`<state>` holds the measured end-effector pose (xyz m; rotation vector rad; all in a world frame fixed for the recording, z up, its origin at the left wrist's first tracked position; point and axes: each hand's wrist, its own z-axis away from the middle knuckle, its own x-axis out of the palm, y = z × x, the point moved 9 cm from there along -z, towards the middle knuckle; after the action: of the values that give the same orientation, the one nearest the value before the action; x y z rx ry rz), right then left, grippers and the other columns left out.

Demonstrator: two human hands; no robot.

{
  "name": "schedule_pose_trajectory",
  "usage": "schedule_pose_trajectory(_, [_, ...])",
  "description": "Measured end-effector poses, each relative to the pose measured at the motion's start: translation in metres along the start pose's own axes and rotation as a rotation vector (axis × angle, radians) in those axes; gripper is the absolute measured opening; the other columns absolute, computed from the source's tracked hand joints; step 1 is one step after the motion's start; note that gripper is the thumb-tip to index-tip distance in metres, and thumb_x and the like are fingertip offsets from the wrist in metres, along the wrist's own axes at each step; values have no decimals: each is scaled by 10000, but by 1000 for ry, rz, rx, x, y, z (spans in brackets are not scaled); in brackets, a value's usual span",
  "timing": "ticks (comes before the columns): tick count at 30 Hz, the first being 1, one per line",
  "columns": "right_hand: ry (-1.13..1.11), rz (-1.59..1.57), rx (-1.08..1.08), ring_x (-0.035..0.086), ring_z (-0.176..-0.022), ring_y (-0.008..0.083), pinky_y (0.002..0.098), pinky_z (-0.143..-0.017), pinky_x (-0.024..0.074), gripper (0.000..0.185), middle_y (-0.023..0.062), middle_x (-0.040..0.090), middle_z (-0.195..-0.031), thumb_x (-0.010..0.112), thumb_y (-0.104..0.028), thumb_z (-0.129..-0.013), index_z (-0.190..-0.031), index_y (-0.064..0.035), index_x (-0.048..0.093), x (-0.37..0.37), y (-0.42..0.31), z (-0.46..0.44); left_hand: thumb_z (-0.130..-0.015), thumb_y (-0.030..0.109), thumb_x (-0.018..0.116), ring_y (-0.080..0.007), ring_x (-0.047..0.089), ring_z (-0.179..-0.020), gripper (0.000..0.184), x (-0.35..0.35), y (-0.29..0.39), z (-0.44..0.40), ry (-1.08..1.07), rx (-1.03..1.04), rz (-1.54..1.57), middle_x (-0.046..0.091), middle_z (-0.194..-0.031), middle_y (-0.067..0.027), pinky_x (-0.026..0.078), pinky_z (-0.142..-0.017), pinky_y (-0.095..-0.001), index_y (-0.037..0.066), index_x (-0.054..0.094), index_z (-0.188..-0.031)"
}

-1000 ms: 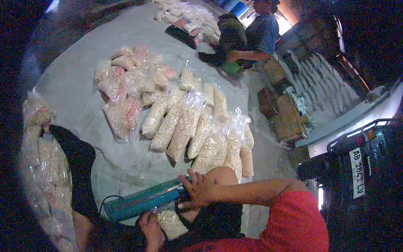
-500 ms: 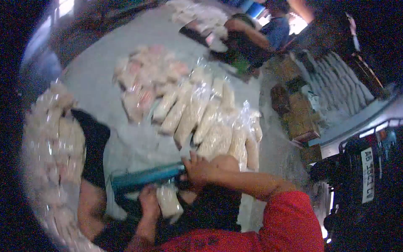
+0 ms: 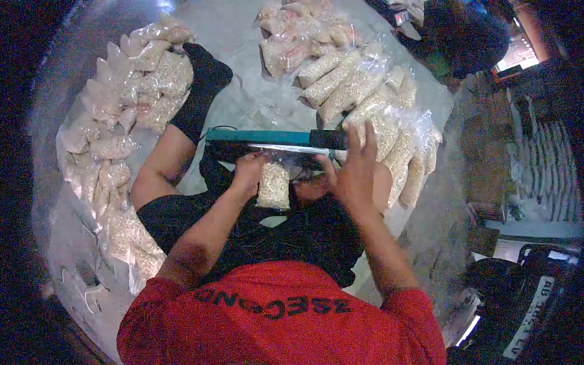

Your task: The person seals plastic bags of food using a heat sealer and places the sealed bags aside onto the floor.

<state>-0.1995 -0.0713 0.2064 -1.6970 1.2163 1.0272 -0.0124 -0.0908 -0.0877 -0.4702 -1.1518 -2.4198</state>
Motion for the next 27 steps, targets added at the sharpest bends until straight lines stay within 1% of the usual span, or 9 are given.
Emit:
schedule_pose_trajectory(2, [174,-30,127,471,-1348,423,458,-1125,392,809,274,467,-1446,784,-311,-871,-1479,34,375,-2,8,44,-948,159,685,-143,628,-775,203,-3,-8,-5,-5,-13,-10,720,-914,-71,507,-700,-318,-33,727,-1001])
schedule_pose_trajectory(7, [-325,-1035,707,639,-1081,214,362,-988,500,568,97,682,-1121,793,-249,-896,-1348,-30,528,144,36,171,-965,204,677,-127,641,-782,228,24,26,38,-66,244,-422,735,-906,-49,520,-721,-317,-10,741,-1006])
schedule_pose_trajectory(11, [-405,-1074,453,597,-1189,236,366,-1052,460,645,129,658,-1228,835,-224,-851,-1384,-50,516,145,4,149,-991,245,662,-158,696,-835,248,60,74,130,-75,426,-625,755,-928,-65,562,-796,-314,12,747,-994])
schedule_pose_trajectory(16, [-785,-1289,201,556,-1273,227,369,-1095,426,609,107,650,-1274,816,-237,-865,-1366,-18,548,132,-58,128,-992,390,667,-180,683,-1006,406,34,92,188,-87,408,-370,742,-1076,-102,545,-925,-362,12,711,-1132])
schedule_pose_trajectory(18, [-775,-1441,302,652,-887,140,300,-804,533,308,49,691,-1062,711,-170,-946,-1201,-15,632,109,-91,121,-970,511,645,-200,641,-1129,581,7,117,213,-37,646,107,689,-1229,-125,526,-979,-407,20,620,-1279])
schedule_pose_trajectory(21, [-1044,-1367,593,625,-704,115,262,-648,513,248,61,708,-939,654,-192,-990,-1140,6,650,106,-137,133,-940,700,523,-299,626,-1178,790,-22,58,203,-227,108,635,672,-1255,-148,510,-1010,-478,24,563,-1346])
schedule_pose_trajectory(23, [-1080,-1349,464,599,-616,113,253,-579,497,236,69,710,-868,646,-185,-1000,-1101,29,656,95,-167,137,-988,599,538,-286,676,-1010,593,-37,42,220,-243,-97,760,698,-1067,-145,551,-900,-461,41,624,-1171])
schedule_pose_trajectory(26, [-1191,-1315,255,660,-859,125,283,-792,542,337,63,721,-999,710,-233,-975,-1211,-3,647,85,-180,143,-1010,331,612,-275,695,-914,336,-96,49,244,-76,148,670,702,-1011,-131,564,-850,-441,27,639,-1151])
schedule_pose_trajectory(27, [-1111,-1343,198,661,-940,129,295,-850,543,405,58,724,-1048,740,-280,-955,-1258,-29,647,79,-172,134,-1013,263,596,-278,697,-881,289,-154,52,261,263,248,559,705,-1007,-133,565,-850,-430,16,642,-1156])
